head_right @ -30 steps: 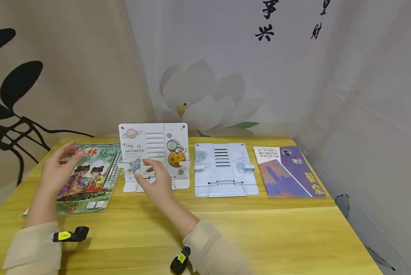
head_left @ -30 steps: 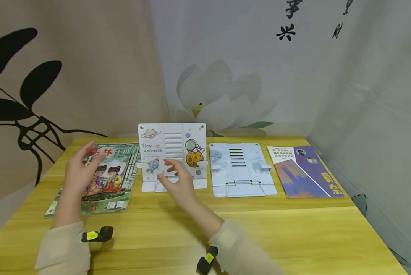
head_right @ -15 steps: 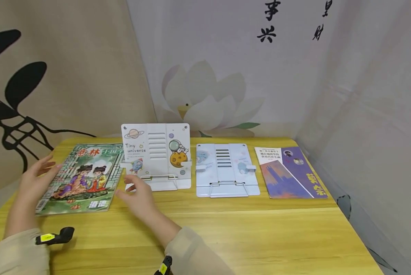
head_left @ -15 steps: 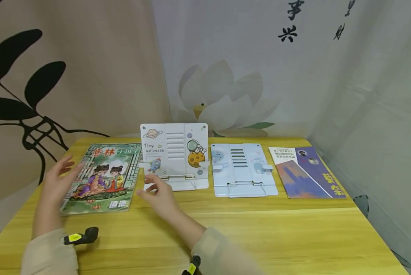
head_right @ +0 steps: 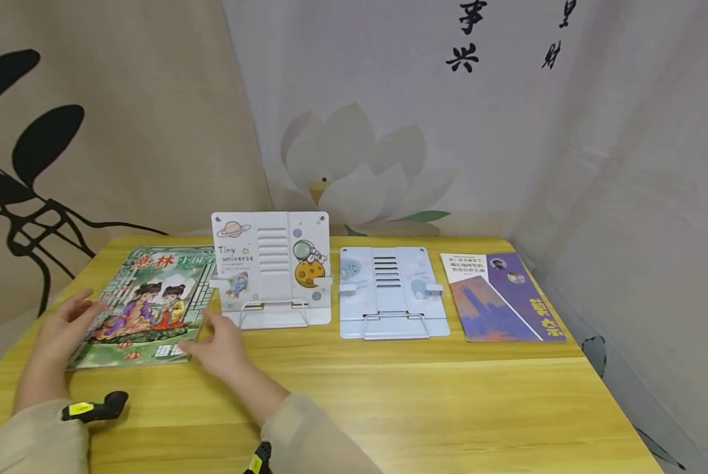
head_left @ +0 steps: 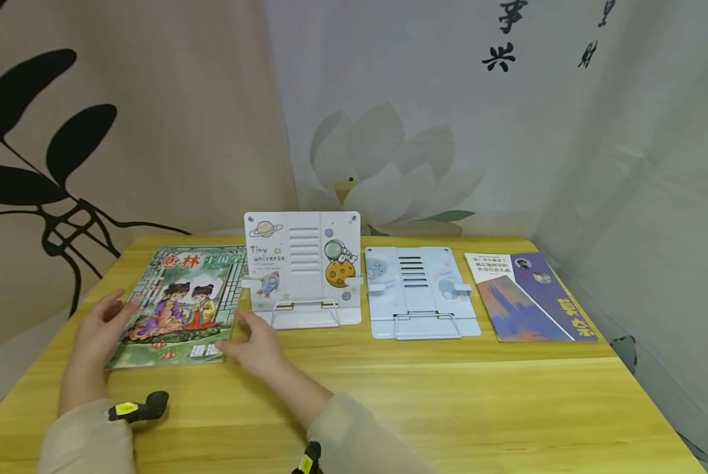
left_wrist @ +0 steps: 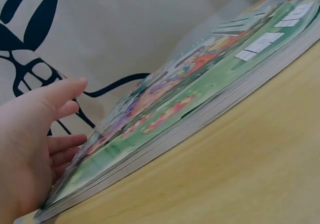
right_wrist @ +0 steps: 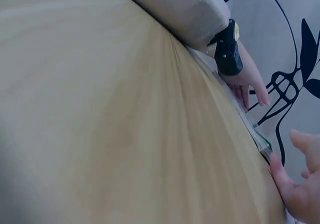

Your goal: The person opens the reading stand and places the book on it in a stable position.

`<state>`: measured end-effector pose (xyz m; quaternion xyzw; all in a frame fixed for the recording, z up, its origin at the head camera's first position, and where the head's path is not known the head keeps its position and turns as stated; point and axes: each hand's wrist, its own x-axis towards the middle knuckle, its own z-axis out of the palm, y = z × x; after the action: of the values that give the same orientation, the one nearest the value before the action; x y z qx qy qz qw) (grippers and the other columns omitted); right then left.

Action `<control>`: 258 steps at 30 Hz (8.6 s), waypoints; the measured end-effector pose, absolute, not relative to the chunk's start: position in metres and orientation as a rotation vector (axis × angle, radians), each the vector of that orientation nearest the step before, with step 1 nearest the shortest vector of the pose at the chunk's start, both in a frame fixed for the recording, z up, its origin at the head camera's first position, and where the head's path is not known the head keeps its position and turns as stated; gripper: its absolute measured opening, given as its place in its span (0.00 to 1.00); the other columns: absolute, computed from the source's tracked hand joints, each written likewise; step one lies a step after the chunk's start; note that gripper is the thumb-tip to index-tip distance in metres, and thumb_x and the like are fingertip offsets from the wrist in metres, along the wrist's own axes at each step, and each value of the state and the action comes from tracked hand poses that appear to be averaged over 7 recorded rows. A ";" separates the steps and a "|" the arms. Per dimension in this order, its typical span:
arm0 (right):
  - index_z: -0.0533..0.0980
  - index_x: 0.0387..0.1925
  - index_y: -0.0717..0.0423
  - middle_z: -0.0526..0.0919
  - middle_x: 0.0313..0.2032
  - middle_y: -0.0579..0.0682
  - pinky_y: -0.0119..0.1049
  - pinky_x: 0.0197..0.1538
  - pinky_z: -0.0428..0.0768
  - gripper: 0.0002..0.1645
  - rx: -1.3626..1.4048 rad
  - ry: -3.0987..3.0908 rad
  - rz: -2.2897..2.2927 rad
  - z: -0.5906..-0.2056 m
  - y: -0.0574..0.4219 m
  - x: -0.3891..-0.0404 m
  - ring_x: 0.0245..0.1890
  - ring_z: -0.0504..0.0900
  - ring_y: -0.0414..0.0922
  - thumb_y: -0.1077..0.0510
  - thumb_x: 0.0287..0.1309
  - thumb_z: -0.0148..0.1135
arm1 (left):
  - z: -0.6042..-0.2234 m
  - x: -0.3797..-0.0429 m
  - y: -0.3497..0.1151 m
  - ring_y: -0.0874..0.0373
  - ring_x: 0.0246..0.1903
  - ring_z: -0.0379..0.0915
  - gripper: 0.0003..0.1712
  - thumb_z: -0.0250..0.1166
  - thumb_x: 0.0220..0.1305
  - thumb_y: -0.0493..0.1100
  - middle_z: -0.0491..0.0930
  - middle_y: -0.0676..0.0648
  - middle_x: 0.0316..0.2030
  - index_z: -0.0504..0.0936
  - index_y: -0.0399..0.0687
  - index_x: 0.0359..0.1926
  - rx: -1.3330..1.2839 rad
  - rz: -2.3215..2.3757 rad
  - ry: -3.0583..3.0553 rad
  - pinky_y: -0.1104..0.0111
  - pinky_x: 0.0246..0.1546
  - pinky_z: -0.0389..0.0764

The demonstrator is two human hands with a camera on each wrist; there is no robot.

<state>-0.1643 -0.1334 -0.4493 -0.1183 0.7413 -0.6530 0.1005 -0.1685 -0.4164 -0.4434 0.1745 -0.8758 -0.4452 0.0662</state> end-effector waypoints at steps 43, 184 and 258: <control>0.69 0.66 0.43 0.70 0.58 0.46 0.30 0.52 0.72 0.51 -0.523 2.646 -1.171 -0.443 -0.146 -0.177 0.51 0.74 0.42 0.52 0.36 0.81 | -0.437 -0.167 -0.414 0.45 0.71 0.35 0.42 0.62 0.59 0.65 0.44 0.49 0.73 0.56 0.70 0.72 0.883 -1.433 -2.346 0.50 0.67 0.45; 0.63 0.69 0.42 0.77 0.46 0.51 0.34 0.20 0.69 0.42 -1.044 3.252 -1.580 -0.344 0.072 -0.273 0.25 0.73 0.44 0.69 0.56 0.64 | -0.320 -0.254 -0.229 0.55 0.30 0.62 0.38 0.69 0.57 0.34 0.72 0.43 0.36 0.69 0.57 0.67 -0.407 -1.015 -1.989 0.73 0.25 0.63; 0.76 0.57 0.50 0.84 0.37 0.47 0.31 0.23 0.69 0.23 -0.932 3.337 -1.592 -0.332 0.154 -0.216 0.25 0.74 0.41 0.60 0.59 0.66 | -0.315 -0.214 -0.148 0.62 0.16 0.66 0.20 0.69 0.59 0.40 0.76 0.53 0.20 0.82 0.43 0.53 -0.642 -0.875 -2.022 0.69 0.14 0.66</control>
<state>-0.2157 0.1544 -0.3322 -0.2307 0.8263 -0.3943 -0.3294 -0.2137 -0.1477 -0.3149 -0.2552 -0.8033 -0.3476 0.4108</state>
